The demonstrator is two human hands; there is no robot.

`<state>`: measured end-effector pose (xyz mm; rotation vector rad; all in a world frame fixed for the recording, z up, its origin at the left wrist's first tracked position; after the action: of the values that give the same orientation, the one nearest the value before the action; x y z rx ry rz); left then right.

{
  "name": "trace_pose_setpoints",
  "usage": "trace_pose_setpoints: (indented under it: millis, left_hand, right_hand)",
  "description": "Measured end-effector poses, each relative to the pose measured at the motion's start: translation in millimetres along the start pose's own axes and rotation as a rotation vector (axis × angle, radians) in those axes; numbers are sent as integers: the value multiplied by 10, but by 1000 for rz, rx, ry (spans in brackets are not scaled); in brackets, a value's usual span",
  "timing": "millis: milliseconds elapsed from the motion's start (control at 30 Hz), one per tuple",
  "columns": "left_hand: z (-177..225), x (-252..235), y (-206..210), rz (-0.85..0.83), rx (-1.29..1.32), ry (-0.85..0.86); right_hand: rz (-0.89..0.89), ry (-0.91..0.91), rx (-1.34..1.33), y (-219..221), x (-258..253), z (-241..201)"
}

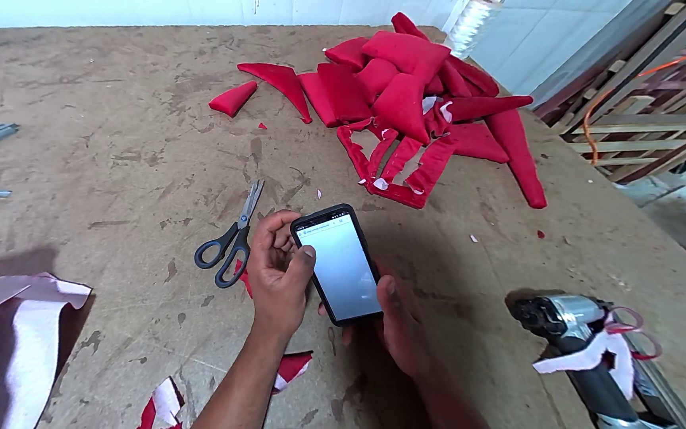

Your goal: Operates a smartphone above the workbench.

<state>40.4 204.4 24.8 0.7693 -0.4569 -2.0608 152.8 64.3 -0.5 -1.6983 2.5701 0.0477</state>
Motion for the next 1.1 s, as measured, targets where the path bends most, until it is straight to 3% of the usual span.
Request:
trace_pose_setpoints:
  millis: [733, 1100]
  left_hand:
    - [8, -3, -3, 13, -13, 17]
    - [145, 10, -57, 137, -156, 212]
  right_hand:
    - [-10, -24, 42, 14, -4, -24]
    - [-2, -14, 184, 93, 6, -67]
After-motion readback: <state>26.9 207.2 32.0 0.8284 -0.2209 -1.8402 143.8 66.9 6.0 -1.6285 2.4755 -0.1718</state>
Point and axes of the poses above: each hand's wrist, its own x-axis away from the middle knuckle, its own y-axis out of the palm, z = x × y, the point moved 6 cm from there along -x, towards the middle knuckle, and after that the axes turned 14 degrees about x, right-handed, at the moved point
